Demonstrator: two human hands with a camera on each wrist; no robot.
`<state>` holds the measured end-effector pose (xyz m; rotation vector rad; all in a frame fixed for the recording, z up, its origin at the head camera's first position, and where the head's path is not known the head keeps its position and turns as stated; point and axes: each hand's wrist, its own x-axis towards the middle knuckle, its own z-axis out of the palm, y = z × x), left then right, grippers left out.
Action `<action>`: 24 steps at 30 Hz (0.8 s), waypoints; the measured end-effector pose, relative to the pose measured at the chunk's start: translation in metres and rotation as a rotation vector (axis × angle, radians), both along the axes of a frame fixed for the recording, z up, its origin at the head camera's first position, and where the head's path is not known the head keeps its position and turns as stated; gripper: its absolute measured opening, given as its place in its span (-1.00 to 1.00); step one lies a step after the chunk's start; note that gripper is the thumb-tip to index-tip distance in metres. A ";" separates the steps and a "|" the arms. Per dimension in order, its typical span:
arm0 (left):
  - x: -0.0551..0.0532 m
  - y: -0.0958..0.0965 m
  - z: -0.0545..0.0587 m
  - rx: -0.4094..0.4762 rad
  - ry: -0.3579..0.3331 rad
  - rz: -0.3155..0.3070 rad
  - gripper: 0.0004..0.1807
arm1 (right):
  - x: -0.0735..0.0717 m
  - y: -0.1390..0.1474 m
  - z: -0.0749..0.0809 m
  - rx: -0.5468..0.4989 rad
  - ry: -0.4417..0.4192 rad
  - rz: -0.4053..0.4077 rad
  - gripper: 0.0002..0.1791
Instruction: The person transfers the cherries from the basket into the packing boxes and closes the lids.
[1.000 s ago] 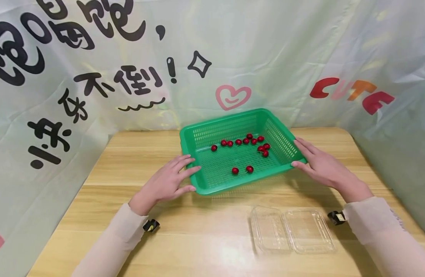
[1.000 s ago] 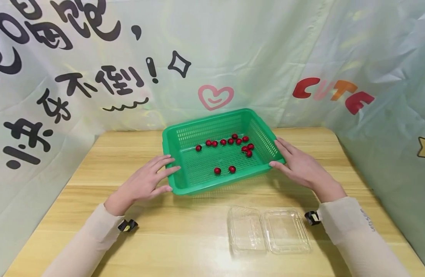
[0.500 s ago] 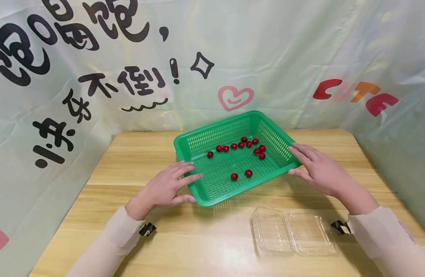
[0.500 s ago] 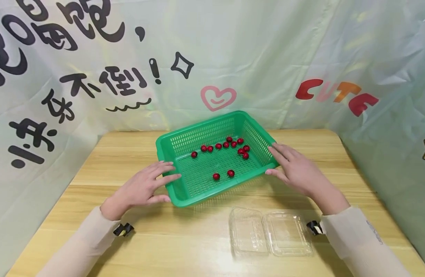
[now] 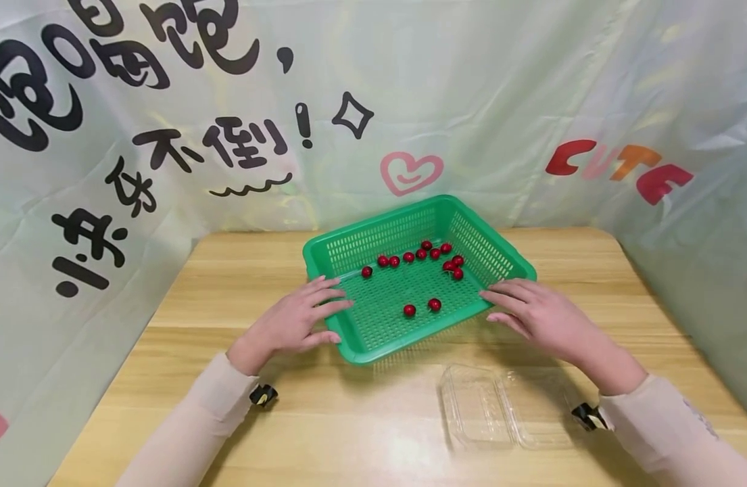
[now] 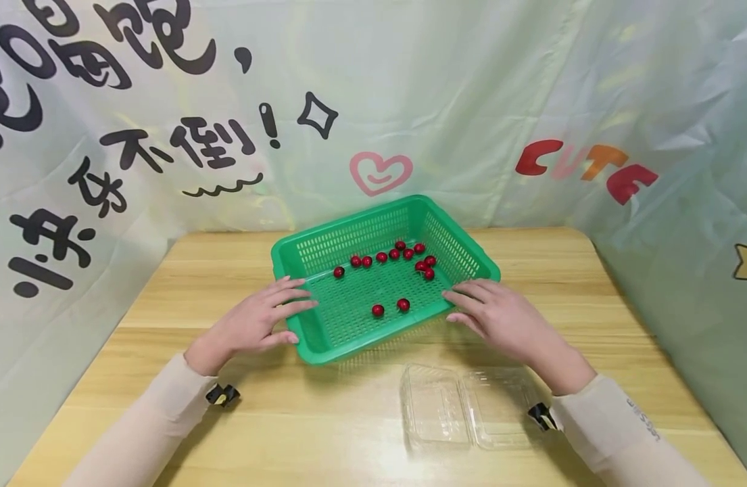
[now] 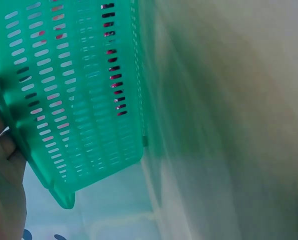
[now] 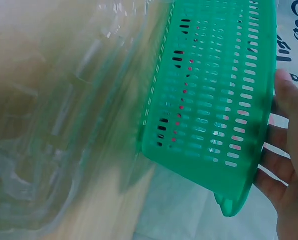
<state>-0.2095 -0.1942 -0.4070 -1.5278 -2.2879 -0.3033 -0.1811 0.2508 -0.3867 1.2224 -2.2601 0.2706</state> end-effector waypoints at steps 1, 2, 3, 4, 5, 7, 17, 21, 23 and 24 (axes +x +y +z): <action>0.001 0.000 0.000 0.004 0.007 -0.001 -0.19 | -0.001 0.000 0.000 -0.007 0.002 0.004 -0.35; 0.002 -0.001 -0.001 0.007 0.015 -0.001 -0.19 | -0.002 -0.001 0.000 -0.011 0.002 0.005 -0.36; 0.003 -0.002 -0.001 0.010 0.024 -0.002 -0.19 | -0.003 -0.001 0.001 -0.013 0.002 0.008 -0.37; 0.004 -0.002 -0.002 0.014 0.033 -0.005 -0.19 | -0.004 -0.001 0.001 -0.011 0.003 0.008 -0.37; 0.005 -0.003 -0.002 0.015 0.041 -0.006 -0.19 | -0.006 -0.001 0.001 -0.010 0.004 0.011 -0.38; 0.009 -0.004 -0.003 0.013 0.059 -0.007 -0.20 | -0.008 -0.002 0.001 -0.009 -0.001 0.015 -0.38; 0.027 -0.005 -0.001 0.026 0.142 -0.013 -0.23 | -0.020 -0.008 0.002 -0.040 -0.018 0.053 -0.40; 0.032 -0.004 -0.001 0.031 0.151 -0.008 -0.25 | -0.027 -0.009 0.002 -0.040 -0.013 0.045 -0.39; 0.035 -0.003 -0.001 0.026 0.159 0.001 -0.26 | -0.029 -0.009 0.001 -0.030 -0.009 0.034 -0.37; 0.036 -0.003 -0.001 0.023 0.166 0.007 -0.26 | -0.030 -0.010 0.001 -0.026 -0.011 0.029 -0.36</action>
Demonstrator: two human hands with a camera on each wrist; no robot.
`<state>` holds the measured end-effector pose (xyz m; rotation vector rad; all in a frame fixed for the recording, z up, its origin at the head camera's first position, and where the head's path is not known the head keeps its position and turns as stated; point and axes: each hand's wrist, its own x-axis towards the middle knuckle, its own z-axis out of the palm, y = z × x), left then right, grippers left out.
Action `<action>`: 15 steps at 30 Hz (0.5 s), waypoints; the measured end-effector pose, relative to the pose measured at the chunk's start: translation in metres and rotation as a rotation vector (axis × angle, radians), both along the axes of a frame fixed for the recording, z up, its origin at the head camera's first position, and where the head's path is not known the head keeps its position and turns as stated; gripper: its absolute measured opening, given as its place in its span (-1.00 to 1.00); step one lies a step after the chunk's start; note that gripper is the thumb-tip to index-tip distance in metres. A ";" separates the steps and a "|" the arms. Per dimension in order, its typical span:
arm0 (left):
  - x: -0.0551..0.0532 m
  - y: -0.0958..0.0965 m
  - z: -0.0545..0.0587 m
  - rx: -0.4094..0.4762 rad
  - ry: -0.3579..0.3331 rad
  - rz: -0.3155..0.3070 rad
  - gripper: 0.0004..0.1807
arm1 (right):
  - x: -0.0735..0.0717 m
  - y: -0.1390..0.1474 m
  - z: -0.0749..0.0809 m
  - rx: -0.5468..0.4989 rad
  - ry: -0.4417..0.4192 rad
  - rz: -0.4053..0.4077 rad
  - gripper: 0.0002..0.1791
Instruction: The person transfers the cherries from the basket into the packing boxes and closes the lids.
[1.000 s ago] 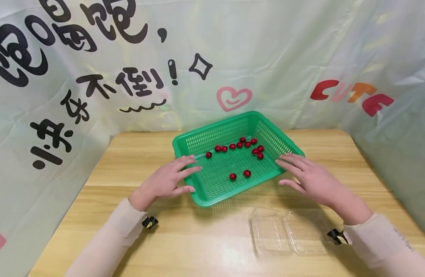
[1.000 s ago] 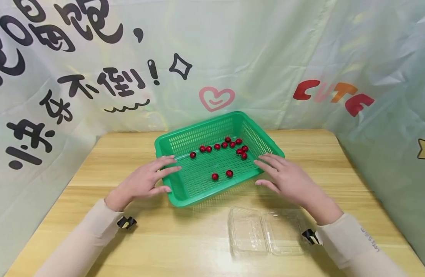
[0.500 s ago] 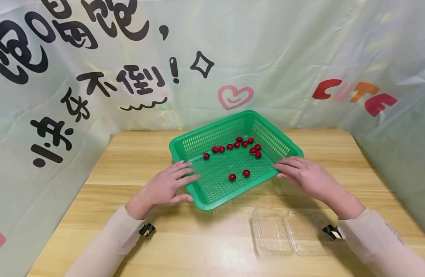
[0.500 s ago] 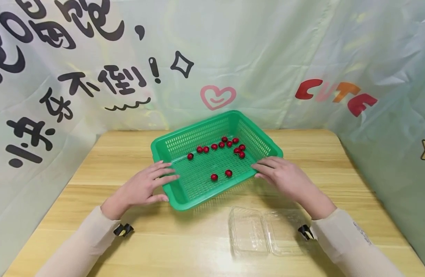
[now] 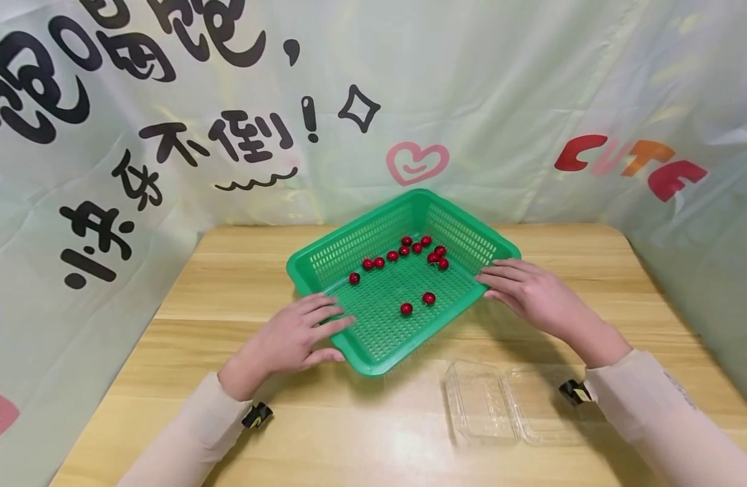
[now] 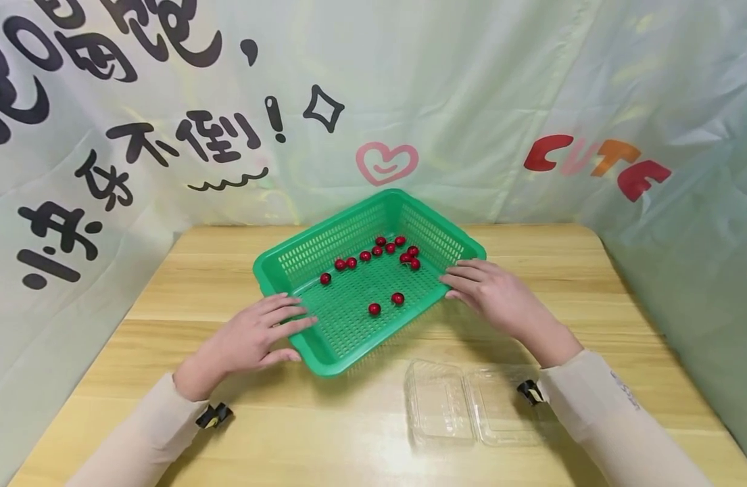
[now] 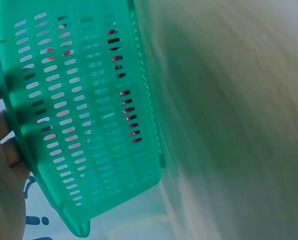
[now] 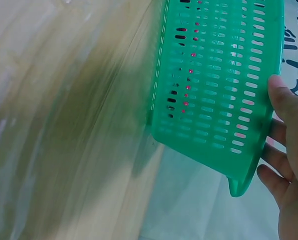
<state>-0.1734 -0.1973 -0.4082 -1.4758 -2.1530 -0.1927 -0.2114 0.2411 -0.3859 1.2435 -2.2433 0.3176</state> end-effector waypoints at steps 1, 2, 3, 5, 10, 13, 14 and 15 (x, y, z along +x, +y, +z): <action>0.001 0.000 0.000 -0.002 0.007 0.007 -0.27 | -0.001 0.000 0.000 0.006 -0.003 -0.008 -0.35; 0.003 0.001 0.000 -0.002 0.013 0.013 -0.27 | -0.002 -0.001 0.000 0.012 -0.007 -0.018 -0.35; 0.004 0.002 0.000 -0.002 0.017 0.021 -0.28 | -0.003 -0.001 0.000 0.016 -0.014 -0.030 -0.34; 0.007 0.003 0.000 0.001 0.033 0.037 -0.29 | -0.004 -0.003 0.000 0.022 -0.032 -0.059 -0.31; 0.016 0.009 -0.001 0.007 0.067 0.099 -0.28 | -0.003 -0.011 0.000 0.042 -0.050 -0.136 -0.24; 0.023 0.013 -0.002 0.000 0.052 0.153 -0.26 | 0.003 -0.017 0.000 0.042 -0.042 -0.164 -0.22; 0.026 0.014 -0.002 -0.003 0.041 0.171 -0.25 | 0.005 -0.019 0.001 0.039 -0.042 -0.172 -0.21; 0.028 0.016 -0.002 -0.007 0.029 0.191 -0.25 | 0.008 -0.021 0.001 0.035 -0.042 -0.179 -0.20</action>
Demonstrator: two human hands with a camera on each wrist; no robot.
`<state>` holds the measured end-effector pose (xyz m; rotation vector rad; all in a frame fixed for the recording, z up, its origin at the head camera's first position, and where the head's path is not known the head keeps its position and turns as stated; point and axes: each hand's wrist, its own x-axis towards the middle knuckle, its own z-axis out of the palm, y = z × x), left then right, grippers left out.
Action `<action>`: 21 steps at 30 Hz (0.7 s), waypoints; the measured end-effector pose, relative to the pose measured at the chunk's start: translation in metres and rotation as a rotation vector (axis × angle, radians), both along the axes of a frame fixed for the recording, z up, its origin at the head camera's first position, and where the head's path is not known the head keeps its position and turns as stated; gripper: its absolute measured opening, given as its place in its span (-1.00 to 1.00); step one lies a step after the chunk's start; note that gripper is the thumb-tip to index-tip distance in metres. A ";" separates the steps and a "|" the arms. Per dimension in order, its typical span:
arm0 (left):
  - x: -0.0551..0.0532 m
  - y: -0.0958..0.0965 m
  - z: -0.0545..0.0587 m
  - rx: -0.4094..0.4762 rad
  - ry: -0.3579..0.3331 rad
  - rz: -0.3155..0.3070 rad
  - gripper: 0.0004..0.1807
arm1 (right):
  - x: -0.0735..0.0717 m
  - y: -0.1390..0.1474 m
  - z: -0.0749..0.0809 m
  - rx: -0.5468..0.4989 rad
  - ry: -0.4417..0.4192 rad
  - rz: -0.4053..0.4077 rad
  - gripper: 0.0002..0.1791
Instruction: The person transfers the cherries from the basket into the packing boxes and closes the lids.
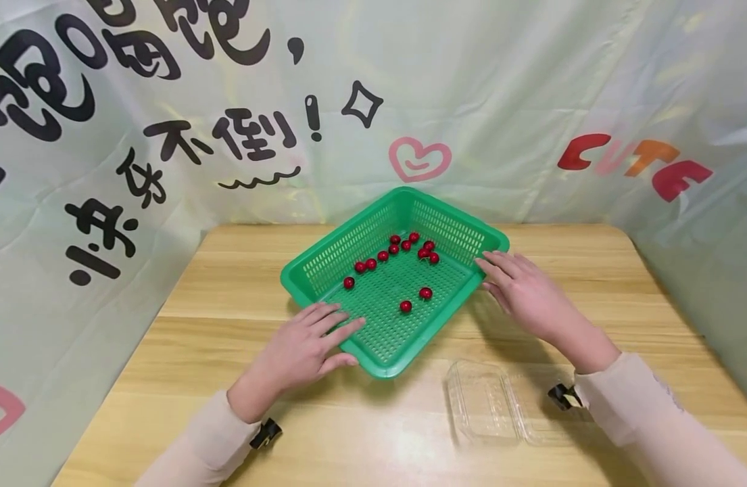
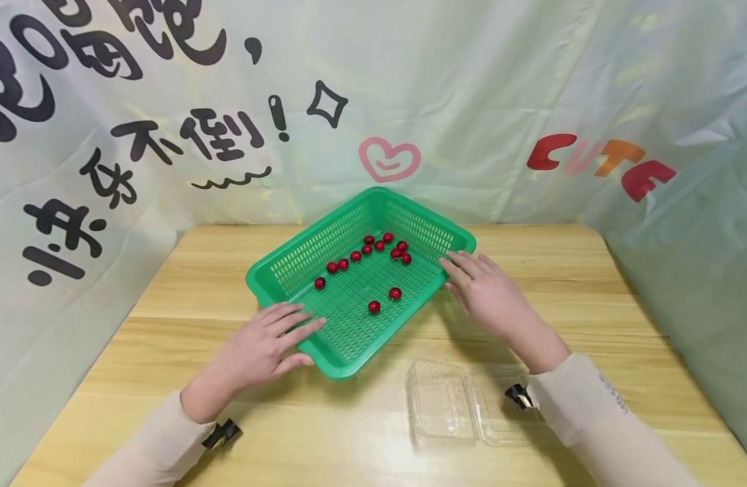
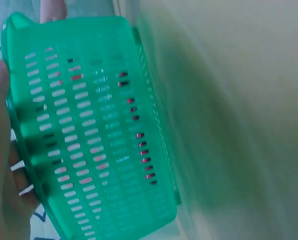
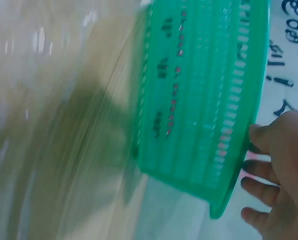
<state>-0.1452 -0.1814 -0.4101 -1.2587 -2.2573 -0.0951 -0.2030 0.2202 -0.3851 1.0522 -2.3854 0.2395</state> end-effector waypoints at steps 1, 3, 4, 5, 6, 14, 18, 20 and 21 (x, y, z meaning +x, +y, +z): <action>0.002 0.002 0.000 -0.002 -0.012 0.019 -0.24 | 0.003 -0.002 0.000 -0.005 -0.003 -0.007 -0.21; 0.007 0.007 0.000 -0.006 -0.024 0.052 -0.23 | 0.010 -0.006 0.001 -0.007 -0.021 -0.028 -0.24; 0.009 0.009 0.000 -0.004 -0.024 0.064 -0.23 | 0.013 -0.008 0.002 -0.005 -0.040 -0.043 -0.26; 0.011 0.012 0.000 -0.002 -0.025 0.077 -0.23 | 0.017 -0.010 0.003 -0.003 -0.061 -0.057 -0.24; 0.013 0.015 0.000 0.003 -0.027 0.088 -0.23 | 0.021 -0.012 0.003 0.001 -0.087 -0.075 -0.25; 0.029 0.037 -0.003 0.046 0.013 0.162 -0.23 | 0.037 -0.024 0.002 0.012 -0.258 -0.184 -0.24; 0.034 0.043 -0.005 0.070 0.049 0.177 -0.23 | 0.039 -0.026 0.000 0.029 -0.375 -0.216 -0.20; 0.037 0.045 -0.004 0.070 0.058 0.185 -0.24 | 0.037 -0.027 -0.001 0.032 -0.420 -0.219 -0.19; 0.037 0.045 -0.004 0.071 0.067 0.183 -0.25 | 0.036 -0.026 -0.001 0.028 -0.435 -0.217 -0.19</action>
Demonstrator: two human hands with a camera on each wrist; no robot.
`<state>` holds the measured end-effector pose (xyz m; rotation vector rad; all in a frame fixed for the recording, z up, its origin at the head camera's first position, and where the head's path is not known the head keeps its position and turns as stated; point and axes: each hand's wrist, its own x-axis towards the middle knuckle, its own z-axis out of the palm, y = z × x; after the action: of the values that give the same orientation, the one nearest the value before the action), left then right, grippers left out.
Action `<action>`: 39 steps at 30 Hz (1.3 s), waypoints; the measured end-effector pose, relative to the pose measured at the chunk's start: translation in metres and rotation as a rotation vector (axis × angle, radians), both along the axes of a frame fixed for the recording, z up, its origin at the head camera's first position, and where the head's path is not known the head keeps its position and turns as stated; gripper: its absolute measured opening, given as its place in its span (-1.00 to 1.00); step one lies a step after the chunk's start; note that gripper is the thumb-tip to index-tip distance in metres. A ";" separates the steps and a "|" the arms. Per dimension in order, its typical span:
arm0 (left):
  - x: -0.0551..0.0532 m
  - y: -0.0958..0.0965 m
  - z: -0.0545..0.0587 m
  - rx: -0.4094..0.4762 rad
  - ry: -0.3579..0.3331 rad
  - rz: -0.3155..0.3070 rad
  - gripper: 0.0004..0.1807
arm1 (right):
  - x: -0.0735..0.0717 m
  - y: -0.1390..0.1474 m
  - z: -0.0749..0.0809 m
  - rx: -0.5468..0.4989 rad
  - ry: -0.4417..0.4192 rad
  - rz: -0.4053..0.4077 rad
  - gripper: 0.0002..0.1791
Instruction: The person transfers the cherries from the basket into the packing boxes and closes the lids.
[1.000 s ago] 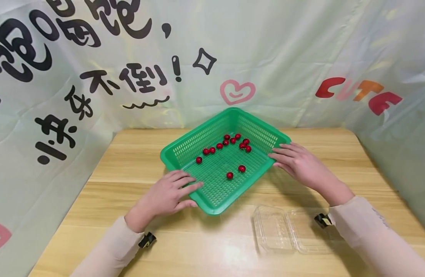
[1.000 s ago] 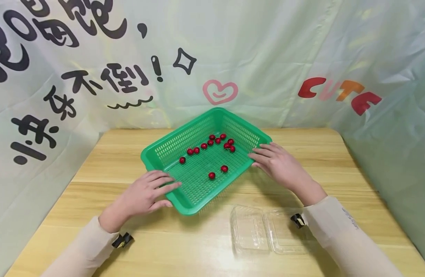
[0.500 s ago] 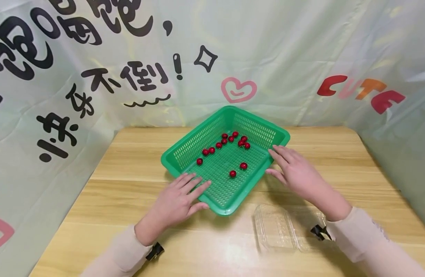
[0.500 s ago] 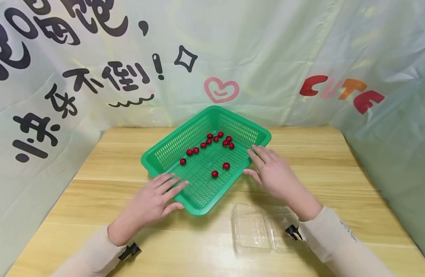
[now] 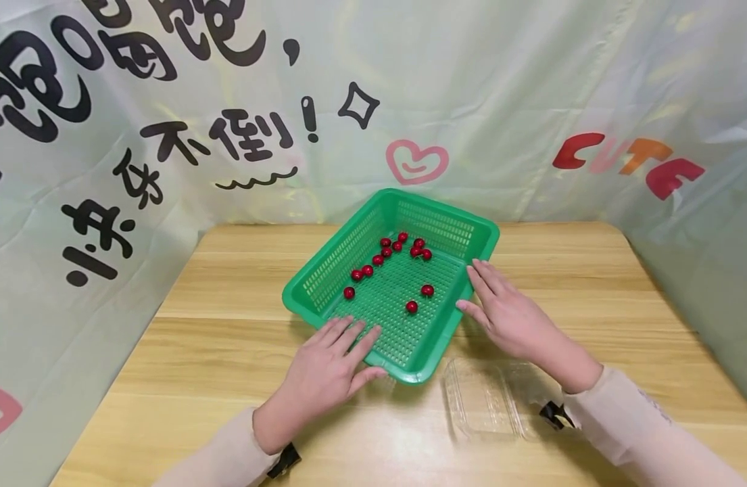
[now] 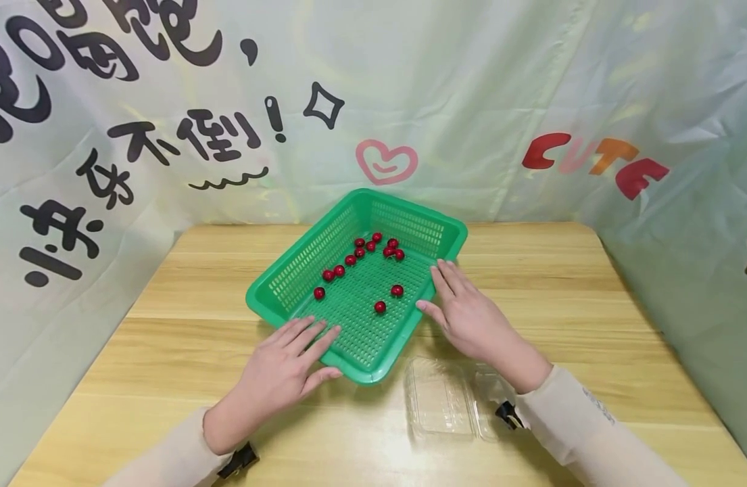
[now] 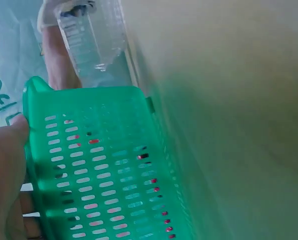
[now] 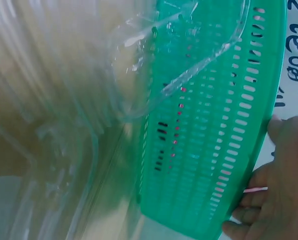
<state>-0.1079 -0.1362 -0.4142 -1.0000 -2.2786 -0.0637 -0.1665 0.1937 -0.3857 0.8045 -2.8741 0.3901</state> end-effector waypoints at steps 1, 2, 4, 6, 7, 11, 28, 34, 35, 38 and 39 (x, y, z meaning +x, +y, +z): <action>0.001 0.000 0.001 -0.003 0.000 -0.002 -0.25 | -0.002 0.000 0.000 -0.006 -0.012 0.000 -0.19; 0.001 0.000 0.002 -0.008 -0.006 -0.008 -0.26 | -0.003 0.000 0.000 -0.011 -0.021 0.002 -0.20; 0.000 -0.002 0.007 -0.015 -0.009 -0.029 -0.25 | -0.007 0.001 0.000 -0.020 -0.037 0.008 -0.20; -0.003 -0.007 0.011 -0.010 -0.007 -0.049 -0.24 | -0.011 0.000 0.000 -0.028 -0.053 0.016 -0.20; -0.005 -0.010 0.014 -0.013 -0.012 -0.050 -0.22 | -0.014 0.000 0.000 -0.031 -0.059 0.020 -0.20; -0.018 -0.026 0.024 -0.003 -0.038 -0.034 -0.16 | -0.020 0.000 -0.001 -0.048 -0.083 0.035 -0.20; -0.057 -0.091 0.023 0.076 -0.563 0.177 -0.22 | -0.013 -0.009 -0.002 -0.050 -0.080 0.004 -0.15; -0.054 -0.091 0.022 0.096 -0.594 0.216 -0.19 | 0.001 -0.024 -0.001 -0.065 -0.099 -0.027 -0.07; -0.053 -0.091 0.022 0.094 -0.599 0.221 -0.18 | 0.001 -0.025 -0.001 -0.066 -0.110 -0.031 -0.07; -0.049 -0.090 0.021 0.082 -0.606 0.232 -0.15 | -0.001 -0.026 -0.002 -0.081 -0.142 -0.048 -0.07; -0.048 -0.090 0.021 0.079 -0.605 0.235 -0.14 | -0.002 -0.026 -0.002 -0.086 -0.149 -0.051 -0.07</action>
<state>-0.1555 -0.2263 -0.3934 -0.7273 -2.8977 -0.4004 -0.1688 0.1678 -0.3873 0.7147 -2.9828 0.5873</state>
